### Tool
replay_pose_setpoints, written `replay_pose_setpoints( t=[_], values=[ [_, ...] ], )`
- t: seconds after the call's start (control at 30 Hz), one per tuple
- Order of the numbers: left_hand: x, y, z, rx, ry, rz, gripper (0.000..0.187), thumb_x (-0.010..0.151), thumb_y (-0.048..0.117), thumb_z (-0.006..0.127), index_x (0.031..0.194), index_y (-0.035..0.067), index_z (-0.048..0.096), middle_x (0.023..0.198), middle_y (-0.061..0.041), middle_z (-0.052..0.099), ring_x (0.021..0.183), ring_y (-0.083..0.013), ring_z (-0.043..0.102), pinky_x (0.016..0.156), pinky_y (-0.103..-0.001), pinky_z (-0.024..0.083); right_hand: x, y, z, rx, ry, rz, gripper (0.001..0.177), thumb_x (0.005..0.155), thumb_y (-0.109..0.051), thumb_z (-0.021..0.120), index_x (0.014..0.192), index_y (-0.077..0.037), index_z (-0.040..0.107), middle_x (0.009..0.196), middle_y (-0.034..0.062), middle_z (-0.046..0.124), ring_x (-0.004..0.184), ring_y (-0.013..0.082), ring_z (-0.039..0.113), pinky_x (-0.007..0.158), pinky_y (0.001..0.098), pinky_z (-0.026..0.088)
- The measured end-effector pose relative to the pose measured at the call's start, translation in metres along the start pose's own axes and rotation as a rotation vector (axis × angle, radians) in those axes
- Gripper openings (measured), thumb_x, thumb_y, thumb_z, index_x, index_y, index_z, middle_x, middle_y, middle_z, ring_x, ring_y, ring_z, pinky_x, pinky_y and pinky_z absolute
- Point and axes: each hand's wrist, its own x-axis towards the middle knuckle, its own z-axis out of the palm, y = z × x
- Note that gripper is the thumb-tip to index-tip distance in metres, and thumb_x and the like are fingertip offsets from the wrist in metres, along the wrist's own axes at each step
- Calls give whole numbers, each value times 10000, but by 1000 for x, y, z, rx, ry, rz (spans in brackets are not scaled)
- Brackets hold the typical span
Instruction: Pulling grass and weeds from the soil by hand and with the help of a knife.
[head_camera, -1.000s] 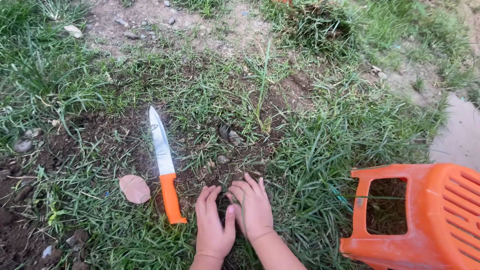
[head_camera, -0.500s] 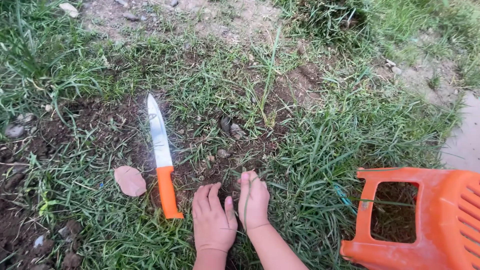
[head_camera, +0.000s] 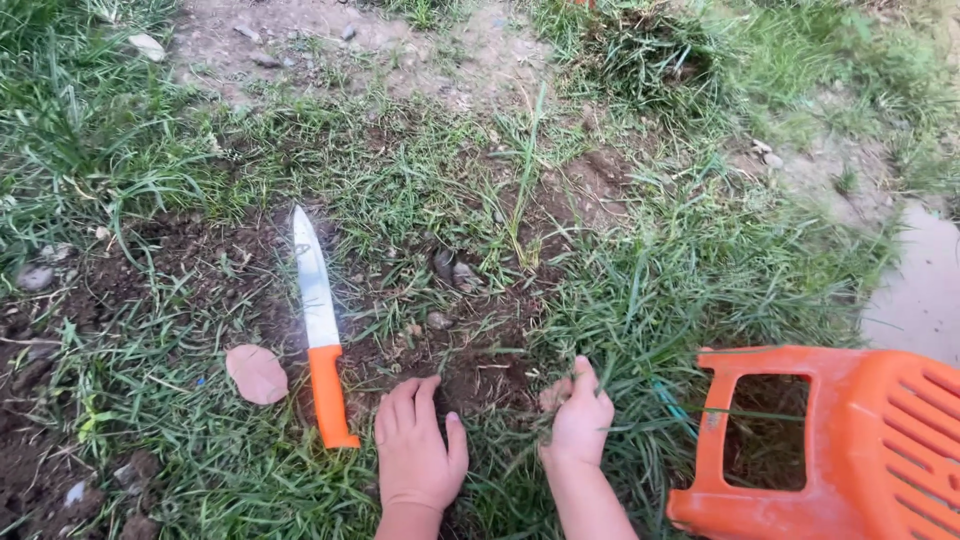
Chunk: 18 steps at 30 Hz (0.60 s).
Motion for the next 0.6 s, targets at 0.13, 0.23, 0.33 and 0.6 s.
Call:
replay_pose_setpoints(
  t=[0.13,0.23,0.33,0.6],
  values=[
    [-4,-1,-1,5,-1,35,536,806,277,626,1298,84,538,1286,-139,532,1282,-361,448,1165,-526,273,-3,6,-64,-191,87,-36,417,1017,-327,627,692,-96,504,546,2,455,453,139,423,444,321,344],
    [-4,3,-2,-9,28,51,535,793,279,627,1286,87,551,1276,-138,538,1269,-358,460,1162,-531,276,17,56,-150,-210,61,-140,330,1007,-315,684,879,-26,590,613,32,488,507,144,440,477,327,348],
    [-12,4,-8,1,16,74,515,802,284,640,1271,88,561,1259,-131,548,1262,-348,475,1166,-536,278,-39,16,-116,-461,-158,-419,507,894,-309,756,1239,20,586,962,113,587,831,217,561,739,371,421],
    [-32,16,-1,-327,-50,140,547,810,193,652,1321,32,547,1308,-194,532,1260,-404,481,1111,-466,367,-59,-3,-35,-1293,-327,-801,780,692,-185,837,1400,-40,543,1536,231,454,1429,385,375,1137,451,349]
  ],
)
